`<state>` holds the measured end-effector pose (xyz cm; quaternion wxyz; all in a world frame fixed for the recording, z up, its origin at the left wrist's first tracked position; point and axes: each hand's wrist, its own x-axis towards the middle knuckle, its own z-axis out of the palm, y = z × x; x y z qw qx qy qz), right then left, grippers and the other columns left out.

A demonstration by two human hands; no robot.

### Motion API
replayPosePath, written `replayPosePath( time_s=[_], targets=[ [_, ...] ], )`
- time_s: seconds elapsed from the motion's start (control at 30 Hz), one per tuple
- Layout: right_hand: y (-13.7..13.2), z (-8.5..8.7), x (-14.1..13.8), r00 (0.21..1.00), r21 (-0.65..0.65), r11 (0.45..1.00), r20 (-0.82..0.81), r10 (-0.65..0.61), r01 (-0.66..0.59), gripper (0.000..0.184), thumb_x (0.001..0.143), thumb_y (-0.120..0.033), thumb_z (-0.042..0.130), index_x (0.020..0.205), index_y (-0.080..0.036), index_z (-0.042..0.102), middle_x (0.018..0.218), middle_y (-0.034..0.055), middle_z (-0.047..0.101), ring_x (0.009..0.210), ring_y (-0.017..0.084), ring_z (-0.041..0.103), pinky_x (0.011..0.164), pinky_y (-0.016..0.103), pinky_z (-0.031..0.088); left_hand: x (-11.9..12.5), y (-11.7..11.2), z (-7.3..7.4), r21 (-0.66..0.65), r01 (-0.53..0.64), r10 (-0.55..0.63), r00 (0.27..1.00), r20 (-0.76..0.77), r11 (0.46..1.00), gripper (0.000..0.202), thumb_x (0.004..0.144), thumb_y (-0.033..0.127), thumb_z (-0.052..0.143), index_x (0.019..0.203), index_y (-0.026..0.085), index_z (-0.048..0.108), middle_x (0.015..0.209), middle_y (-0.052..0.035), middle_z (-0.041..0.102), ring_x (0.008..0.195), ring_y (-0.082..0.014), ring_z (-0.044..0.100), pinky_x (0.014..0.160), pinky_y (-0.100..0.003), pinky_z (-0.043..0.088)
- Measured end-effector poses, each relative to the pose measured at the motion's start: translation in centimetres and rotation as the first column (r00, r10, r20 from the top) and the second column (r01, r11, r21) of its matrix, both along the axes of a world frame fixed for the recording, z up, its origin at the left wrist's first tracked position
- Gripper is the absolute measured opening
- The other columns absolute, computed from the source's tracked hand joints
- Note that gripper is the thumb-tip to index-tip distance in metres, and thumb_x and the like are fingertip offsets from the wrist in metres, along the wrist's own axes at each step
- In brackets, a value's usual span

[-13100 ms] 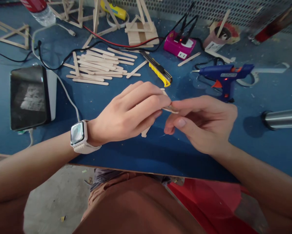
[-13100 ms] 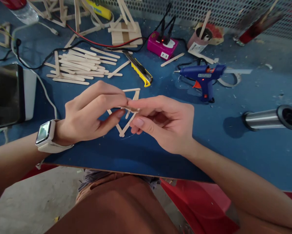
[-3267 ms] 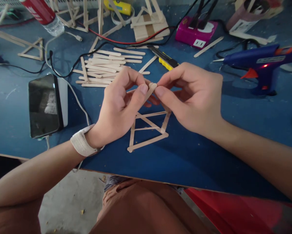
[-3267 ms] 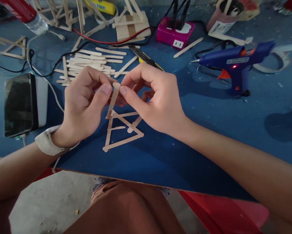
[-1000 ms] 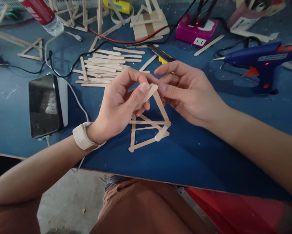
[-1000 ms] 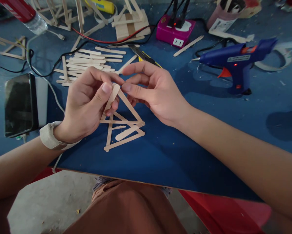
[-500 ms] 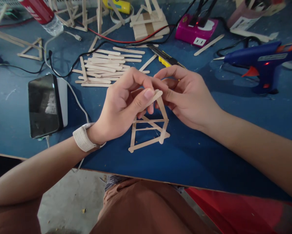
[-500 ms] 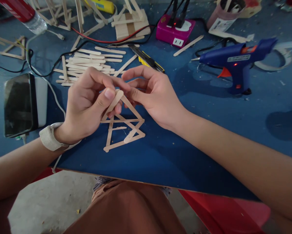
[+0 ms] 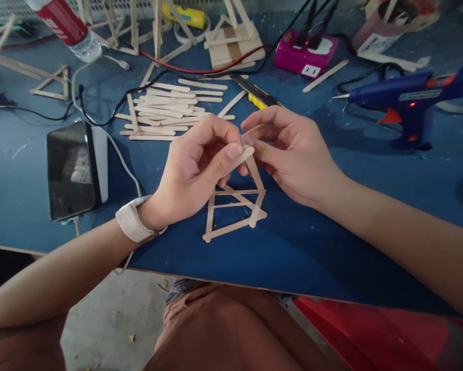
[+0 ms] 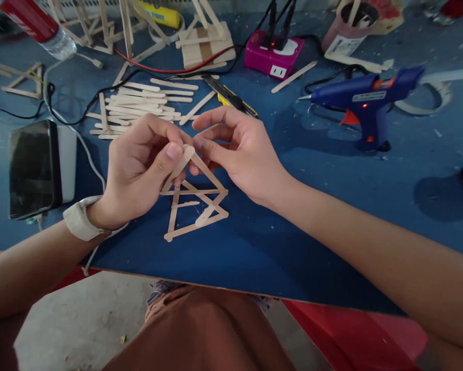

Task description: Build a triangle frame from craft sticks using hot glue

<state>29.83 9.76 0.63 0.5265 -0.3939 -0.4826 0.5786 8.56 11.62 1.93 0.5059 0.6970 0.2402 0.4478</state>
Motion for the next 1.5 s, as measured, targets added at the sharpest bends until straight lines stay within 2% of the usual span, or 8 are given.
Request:
replayPosePath(
  time_s=[0.43, 0.53, 0.7, 0.77, 0.9, 1.07, 1.2, 1.5],
  targets=[
    [-1.1, 1.4, 1.2, 0.889, 0.245, 0.968, 0.429, -0.163, 0.06, 0.037, 0.1, -0.055, 0.101, 0.119, -0.03, 0.082, 0.123, 0.0058, 0.086, 0.112, 0.028, 0.084, 0.091, 0.043, 0.072, -0.4, -0.3, -0.4, -0.047, -0.028, 0.029, 0.999, 0.023, 0.999, 0.035, 0.118, 0.052, 0.087, 0.103, 0.023, 0.078, 0.086, -0.0021, 0.079, 0.06, -0.0094, 0.065, 0.052, -0.024, 0.056],
    [-3.6, 2.8, 4.7, 0.611, 0.418, 0.907, 0.708, -0.354, 0.041, 0.017, 0.104, -0.038, 0.087, 0.119, -0.031, 0.081, 0.122, 0.006, 0.086, 0.109, 0.029, 0.083, 0.085, 0.044, 0.065, -0.4, -0.3, -0.5, -0.037, -0.029, 0.03, 0.999, 0.024, 0.999, 0.028, 0.121, 0.046, 0.083, 0.107, 0.022, 0.079, 0.086, -0.0028, 0.08, 0.06, -0.0092, 0.065, 0.052, -0.023, 0.055],
    [-7.6, 3.0, 16.1, -0.222, 0.549, 0.834, 0.82, -0.528, 0.046, 0.024, 0.101, -0.045, 0.074, 0.083, -0.029, 0.07, 0.074, 0.0063, 0.072, 0.076, 0.029, 0.07, 0.069, 0.045, 0.043, -0.5, -0.2, -0.6, -0.044, 0.0, 0.001, 1.0, 0.028, 0.999, 0.027, 0.122, 0.044, 0.082, 0.107, 0.022, 0.078, 0.087, -0.0033, 0.08, 0.064, -0.01, 0.068, 0.053, -0.022, 0.056],
    [-7.7, 2.2, 20.3, -0.326, 0.516, 0.833, 0.837, -0.44, 0.201, 0.026, 0.095, -0.05, 0.084, 0.098, -0.027, 0.073, 0.091, 0.0113, 0.081, 0.093, 0.032, 0.078, 0.083, 0.047, 0.053, -0.5, -0.2, -0.6, -0.059, 0.003, -0.001, 1.0, 0.025, 0.998, 0.028, 0.122, 0.046, 0.082, 0.107, 0.022, 0.077, 0.087, -0.0033, 0.08, 0.063, -0.0098, 0.067, 0.053, -0.022, 0.056],
    [-5.1, 0.4, 23.5, -0.206, 0.445, 0.845, 0.894, -0.398, 0.297, 0.045, 0.093, -0.049, 0.095, 0.126, -0.024, 0.079, 0.124, 0.0173, 0.088, 0.11, 0.034, 0.081, 0.102, 0.048, 0.06, -0.5, -0.2, -0.7, -0.061, 0.0, 0.002, 0.999, 0.034, 0.998, 0.03, 0.122, 0.048, 0.083, 0.108, 0.022, 0.076, 0.086, -0.0032, 0.08, 0.061, -0.009, 0.066, 0.052, -0.021, 0.054],
    [-1.3, 0.5, 21.7, -0.135, 0.307, 0.855, 0.952, -0.276, 0.418, 0.036, 0.1, -0.045, 0.098, 0.091, -0.024, 0.07, 0.084, 0.0071, 0.075, 0.08, 0.024, 0.067, 0.081, 0.042, 0.05, -0.4, -0.2, -0.7, -0.049, -0.014, 0.016, 0.999, 0.039, 0.999, 0.03, 0.121, 0.048, 0.082, 0.107, 0.022, 0.076, 0.083, -0.0026, 0.08, 0.058, -0.0089, 0.065, 0.051, -0.022, 0.054],
    [-0.5, 1.9, 21.6, -0.127, 0.244, 0.877, 0.969, -0.21, 0.414, 0.062, 0.101, -0.05, 0.103, 0.068, -0.031, 0.054, 0.062, 0.0011, 0.057, 0.062, 0.016, 0.053, 0.07, 0.043, 0.042, -0.4, -0.2, -0.5, -0.067, -0.002, 0.005, 0.999, 0.044, 0.998, 0.032, 0.12, 0.05, 0.084, 0.105, 0.024, 0.075, 0.083, -0.0027, 0.08, 0.058, -0.0094, 0.064, 0.051, -0.023, 0.054],
    [0.0, 3.4, 21.9, -0.197, 0.259, 0.885, 0.961, -0.195, 0.387, 0.065, 0.088, -0.036, 0.114, 0.056, -0.028, 0.057, 0.051, -0.0009, 0.057, 0.051, 0.012, 0.05, 0.065, 0.043, 0.043, -0.3, -0.2, -0.1, -0.098, 0.009, -0.005, 0.999, 0.042, 0.995, 0.043, 0.114, 0.063, 0.089, 0.102, 0.025, 0.074, 0.083, -0.0014, 0.076, 0.062, -0.0104, 0.065, 0.052, -0.025, 0.056]
  ],
)
